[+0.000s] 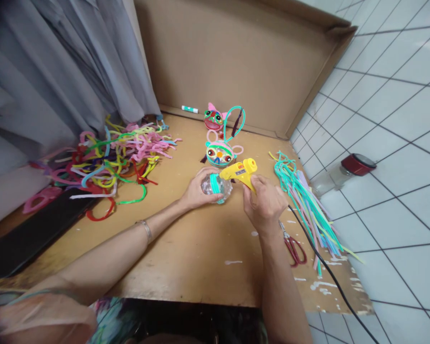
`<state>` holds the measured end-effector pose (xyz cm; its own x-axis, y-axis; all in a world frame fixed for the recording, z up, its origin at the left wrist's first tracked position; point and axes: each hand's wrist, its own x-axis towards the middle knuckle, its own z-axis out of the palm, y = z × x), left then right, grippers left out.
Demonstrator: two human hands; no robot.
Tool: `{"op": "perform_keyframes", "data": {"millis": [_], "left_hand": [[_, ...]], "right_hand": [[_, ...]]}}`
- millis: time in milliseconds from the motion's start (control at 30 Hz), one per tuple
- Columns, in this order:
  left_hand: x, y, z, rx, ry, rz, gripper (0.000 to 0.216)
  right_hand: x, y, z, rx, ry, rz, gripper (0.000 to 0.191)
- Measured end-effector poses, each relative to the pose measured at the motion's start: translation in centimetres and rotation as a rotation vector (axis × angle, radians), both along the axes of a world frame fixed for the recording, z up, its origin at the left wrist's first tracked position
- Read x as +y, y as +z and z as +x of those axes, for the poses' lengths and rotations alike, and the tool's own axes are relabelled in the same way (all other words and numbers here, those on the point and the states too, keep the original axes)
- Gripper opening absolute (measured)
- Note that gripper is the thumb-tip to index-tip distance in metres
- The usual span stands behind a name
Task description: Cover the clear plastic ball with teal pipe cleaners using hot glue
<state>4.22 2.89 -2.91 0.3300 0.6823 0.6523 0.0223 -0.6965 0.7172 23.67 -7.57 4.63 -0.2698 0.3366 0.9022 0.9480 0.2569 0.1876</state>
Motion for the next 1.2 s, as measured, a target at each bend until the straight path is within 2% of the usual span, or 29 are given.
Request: {"op": "perform_keyframes", "data": {"millis": [233, 700, 900, 1200], "left_hand": [[-0.02, 0.04, -0.04, 0.009, 0.004, -0.004, 0.064], [-0.04, 0.02, 0.03, -0.002, 0.0, -0.004, 0.064], [-0.07, 0.07, 0.01, 0.009, 0.005, -0.009, 0.064], [-0.11, 0.23, 0.04, 0.001, 0.0, 0.014, 0.064]], "right_hand": [[-0.22, 0.34, 0.08, 0.011, -0.005, -0.006, 0.023], [-0.09, 0.12, 0.06, -0.016, -0.007, 0.052, 0.033], [-0.07, -0.04, 0.09, -0.006, -0.036, 0.014, 0.028], [-0.4, 0.69, -0.2, -0.025, 0.007, 0.003, 0.027]]}}
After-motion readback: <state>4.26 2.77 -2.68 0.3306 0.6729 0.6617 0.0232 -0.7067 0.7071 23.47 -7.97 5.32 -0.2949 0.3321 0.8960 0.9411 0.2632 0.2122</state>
